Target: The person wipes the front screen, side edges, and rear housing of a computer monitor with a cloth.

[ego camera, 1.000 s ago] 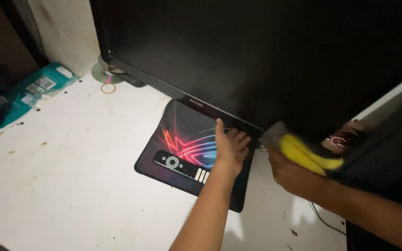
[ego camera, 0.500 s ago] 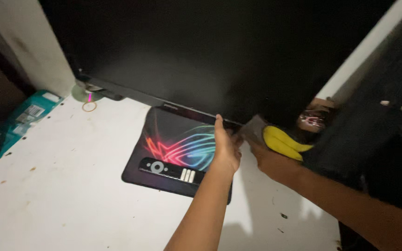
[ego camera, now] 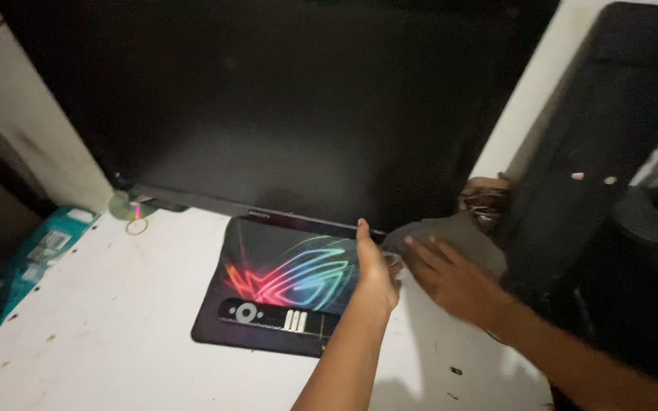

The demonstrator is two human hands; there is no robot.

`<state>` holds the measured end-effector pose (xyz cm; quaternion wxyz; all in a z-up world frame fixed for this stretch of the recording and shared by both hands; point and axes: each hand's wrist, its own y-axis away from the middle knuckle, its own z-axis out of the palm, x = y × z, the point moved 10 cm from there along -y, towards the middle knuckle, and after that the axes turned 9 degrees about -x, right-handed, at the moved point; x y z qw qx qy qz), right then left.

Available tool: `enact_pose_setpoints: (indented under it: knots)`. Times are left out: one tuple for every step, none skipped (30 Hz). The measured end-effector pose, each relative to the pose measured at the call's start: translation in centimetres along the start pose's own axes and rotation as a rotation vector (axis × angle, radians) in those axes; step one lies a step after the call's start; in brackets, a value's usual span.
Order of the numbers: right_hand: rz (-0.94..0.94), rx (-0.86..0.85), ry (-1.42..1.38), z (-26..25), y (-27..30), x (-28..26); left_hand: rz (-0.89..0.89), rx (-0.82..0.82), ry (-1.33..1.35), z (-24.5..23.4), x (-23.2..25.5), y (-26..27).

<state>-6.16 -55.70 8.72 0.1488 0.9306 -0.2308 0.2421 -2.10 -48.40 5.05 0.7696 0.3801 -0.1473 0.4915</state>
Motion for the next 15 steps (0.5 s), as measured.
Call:
enact_pose_setpoints:
  knots:
    - [-0.019, -0.136, 0.050, 1.2, -0.4, 0.9, 0.004, 0.054, -0.092, 0.2, 0.3, 0.6]
    - [-0.017, -0.150, 0.047, 1.0, -0.4, 1.7, 0.060, 0.136, -0.208, 0.3, 1.0, 1.3]
    - [-0.015, -0.164, 0.044, 0.7, -0.2, 2.3, 0.117, 0.218, -0.324, 0.5, 1.8, 2.0]
    - [-0.017, -0.173, 0.040, 0.2, -0.3, 2.8, 0.178, 0.306, -0.439, 0.6, 2.9, 2.8]
    - [-0.013, -0.054, 0.024, -1.8, -0.3, 3.7, 0.359, 0.304, -0.589, 1.7, 4.6, 3.7]
    - [-0.011, 0.063, 0.007, -3.7, 0.0, 4.7, 0.538, 0.300, -0.735, 3.1, 5.6, 5.1]
    - [-0.008, 0.180, -0.010, -5.7, 0.5, 5.6, 0.718, 0.292, -0.880, 4.6, 6.7, 6.5]
    - [0.055, 0.235, 0.034, -7.2, 0.9, 6.7, 0.774, 0.297, -0.934, 5.1, 7.2, 7.1]
    - [0.118, 0.289, 0.077, -8.8, 1.4, 7.8, 0.830, 0.301, -0.988, 5.5, 7.6, 7.7]
    - [0.184, 0.343, 0.123, -10.5, 2.0, 8.8, 0.890, 0.304, -1.041, 6.0, 8.2, 8.3]
    - [0.227, 0.436, 0.202, -12.4, 2.7, 9.5, 0.960, 0.304, -1.107, 6.5, 8.8, 9.0]
    - [0.270, 0.527, 0.281, -14.3, 3.2, 9.9, 1.029, 0.304, -1.170, 6.8, 9.3, 9.7]
    - [0.312, 0.617, 0.360, -15.9, 3.7, 9.9, 1.099, 0.304, -1.234, 7.1, 9.8, 10.4]
    - [0.350, 0.658, 0.321, -16.8, 3.7, 9.9, 1.136, 0.279, -1.302, 7.3, 10.2, 10.7]
    - [0.387, 0.699, 0.280, -17.4, 3.7, 10.0, 1.173, 0.253, -1.370, 7.6, 10.6, 10.9]
